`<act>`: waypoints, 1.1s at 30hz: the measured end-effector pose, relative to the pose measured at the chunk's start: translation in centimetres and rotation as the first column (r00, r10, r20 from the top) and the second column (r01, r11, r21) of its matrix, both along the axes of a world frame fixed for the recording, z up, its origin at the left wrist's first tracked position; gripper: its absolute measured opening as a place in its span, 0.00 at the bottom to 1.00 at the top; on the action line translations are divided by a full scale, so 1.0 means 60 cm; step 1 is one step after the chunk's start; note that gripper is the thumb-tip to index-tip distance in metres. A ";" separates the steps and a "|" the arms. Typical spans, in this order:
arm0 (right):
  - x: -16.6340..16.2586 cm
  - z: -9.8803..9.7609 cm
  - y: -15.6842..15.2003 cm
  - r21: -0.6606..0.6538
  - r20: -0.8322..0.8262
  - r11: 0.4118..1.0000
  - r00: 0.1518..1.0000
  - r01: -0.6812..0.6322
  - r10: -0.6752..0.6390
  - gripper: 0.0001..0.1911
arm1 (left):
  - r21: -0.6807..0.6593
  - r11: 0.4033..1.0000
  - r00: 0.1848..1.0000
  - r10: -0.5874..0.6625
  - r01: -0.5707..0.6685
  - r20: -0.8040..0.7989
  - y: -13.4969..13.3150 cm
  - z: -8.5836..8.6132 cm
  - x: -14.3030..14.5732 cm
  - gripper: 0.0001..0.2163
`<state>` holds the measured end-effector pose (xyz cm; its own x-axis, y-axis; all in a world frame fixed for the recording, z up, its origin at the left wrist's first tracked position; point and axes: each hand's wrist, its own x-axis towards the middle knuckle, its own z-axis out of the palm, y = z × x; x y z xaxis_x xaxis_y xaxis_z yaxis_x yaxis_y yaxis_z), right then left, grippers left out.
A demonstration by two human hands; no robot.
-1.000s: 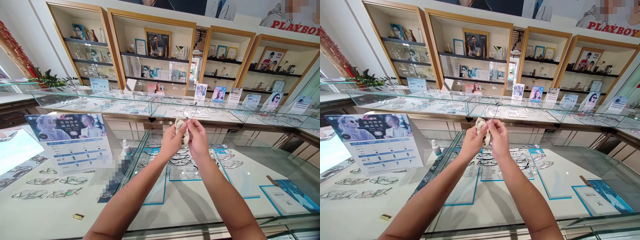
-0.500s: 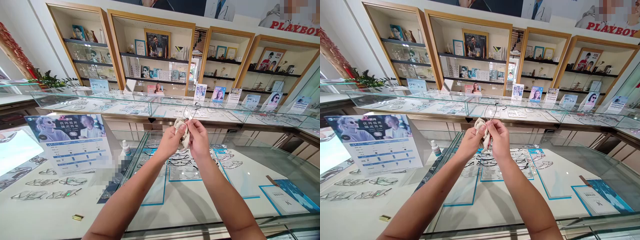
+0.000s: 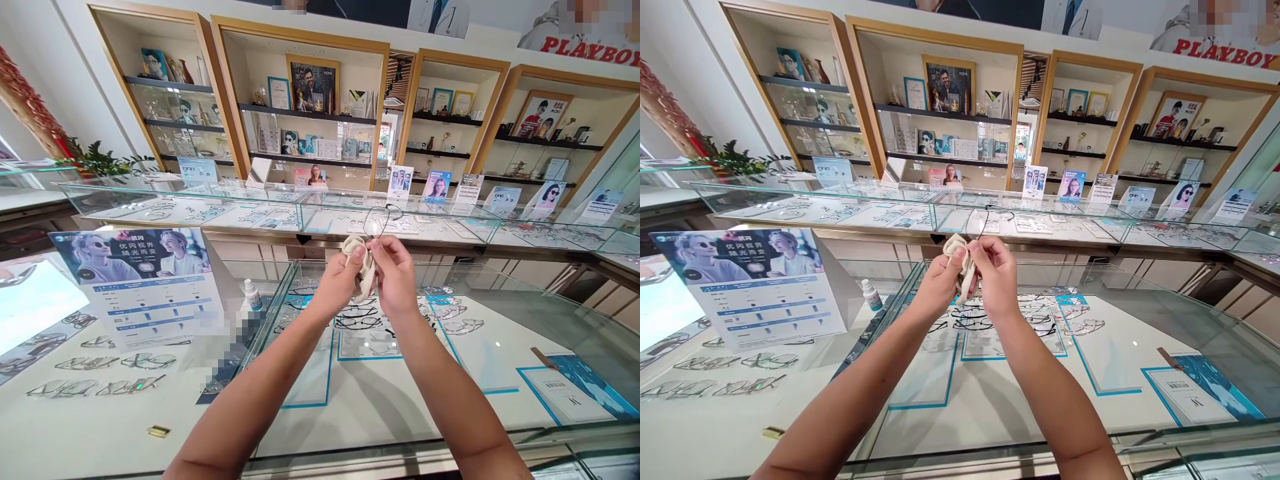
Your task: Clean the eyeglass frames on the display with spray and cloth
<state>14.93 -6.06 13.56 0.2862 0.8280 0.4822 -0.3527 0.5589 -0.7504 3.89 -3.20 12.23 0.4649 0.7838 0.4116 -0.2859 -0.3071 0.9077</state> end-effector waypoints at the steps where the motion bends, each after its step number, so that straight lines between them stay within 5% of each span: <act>1: 0.004 0.003 0.001 0.006 -0.012 1.000 1.000 0.022 -0.022 0.18 | -0.012 0.998 0.999 -0.054 0.054 -0.002 0.004 0.002 -0.005 0.30; 4: 0.012 0.006 0.002 -0.013 -0.019 0.999 0.999 0.046 -0.046 0.18 | -0.001 0.991 0.991 -0.133 0.133 0.005 0.012 0.001 -0.011 0.27; 13: -0.011 -0.010 0.003 0.010 0.045 0.998 0.997 0.070 -0.070 0.16 | -0.050 0.996 0.993 0.081 -0.077 0.087 0.003 -0.014 0.020 0.32; 19: 0.060 0.025 0.004 0.106 -0.135 0.973 0.973 0.203 -0.188 0.12 | -0.140 0.982 0.979 0.145 -0.125 0.142 0.033 -0.016 0.006 0.31; 24: 0.117 0.048 -0.009 0.078 -0.152 0.979 0.973 0.188 -0.175 0.11 | 0.106 0.992 0.985 0.087 -0.071 -0.148 0.045 -0.006 -0.021 0.27; 28: 0.126 0.053 -0.014 0.057 -0.124 0.987 0.982 0.153 -0.145 0.11 | 0.266 0.916 0.809 -0.099 0.302 -0.579 0.032 -0.006 -0.026 0.21; 33: 0.120 0.056 -0.023 0.057 -0.049 0.998 0.998 0.040 -0.037 0.09 | 0.210 0.744 0.405 -0.087 0.634 -0.910 -0.009 -0.038 0.012 0.12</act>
<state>22.15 -7.44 16.91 0.3412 0.7867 0.5144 -0.3646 0.6152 -0.6990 4.59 -3.74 9.94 0.9563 0.2703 -0.1117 0.2881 -0.8046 0.5192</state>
